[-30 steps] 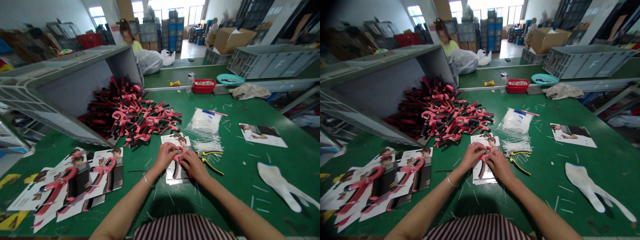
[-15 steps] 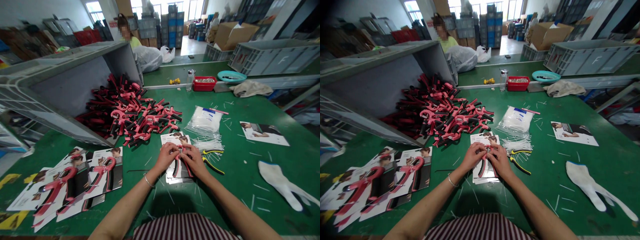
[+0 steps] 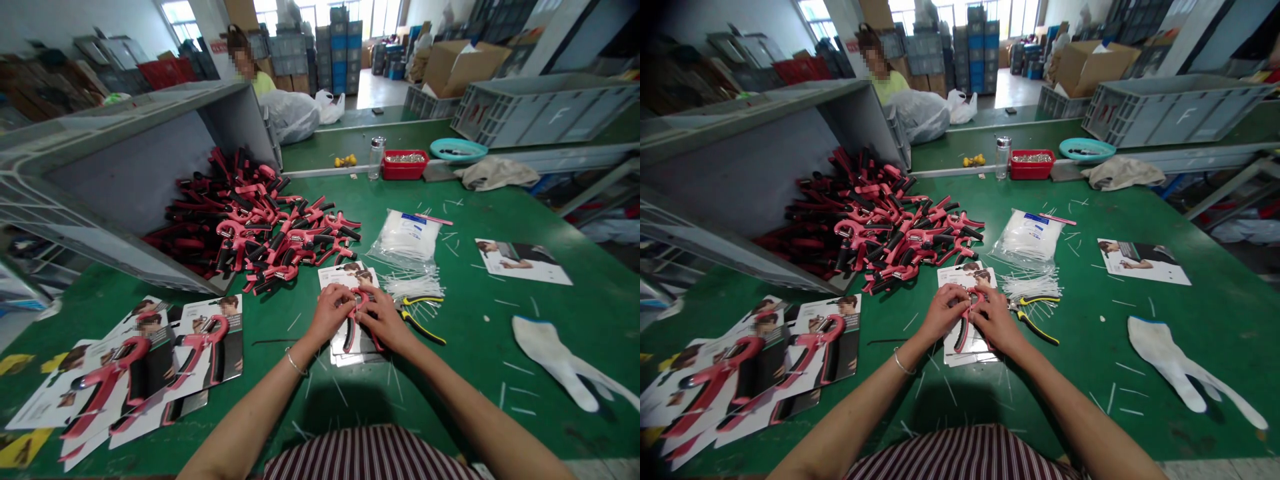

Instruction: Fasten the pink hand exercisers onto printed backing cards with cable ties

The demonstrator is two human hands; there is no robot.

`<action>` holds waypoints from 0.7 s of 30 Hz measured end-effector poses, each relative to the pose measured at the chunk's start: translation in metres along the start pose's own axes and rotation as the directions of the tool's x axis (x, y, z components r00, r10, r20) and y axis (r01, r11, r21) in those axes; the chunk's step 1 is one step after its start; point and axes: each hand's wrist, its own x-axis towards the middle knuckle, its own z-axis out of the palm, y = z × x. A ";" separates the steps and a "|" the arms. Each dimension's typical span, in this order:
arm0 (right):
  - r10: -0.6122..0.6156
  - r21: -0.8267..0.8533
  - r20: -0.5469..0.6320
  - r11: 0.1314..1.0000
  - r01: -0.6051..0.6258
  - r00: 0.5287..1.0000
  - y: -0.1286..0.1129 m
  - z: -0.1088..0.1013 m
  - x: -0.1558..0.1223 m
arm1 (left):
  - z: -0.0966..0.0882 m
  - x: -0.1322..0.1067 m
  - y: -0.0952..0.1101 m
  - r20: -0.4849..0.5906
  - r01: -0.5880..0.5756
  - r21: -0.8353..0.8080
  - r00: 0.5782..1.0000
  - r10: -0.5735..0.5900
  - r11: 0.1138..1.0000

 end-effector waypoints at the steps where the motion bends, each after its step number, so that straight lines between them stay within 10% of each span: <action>1: 0.002 0.001 0.006 1.000 -0.002 1.000 0.000 0.000 0.000 | 0.000 0.000 0.000 -0.003 -0.003 -0.001 1.000 0.003 1.000; 21: -0.002 0.001 0.032 1.000 0.002 0.999 0.001 -0.001 0.004 | 0.004 -0.007 -0.003 -0.070 0.015 -0.016 0.997 -0.016 1.000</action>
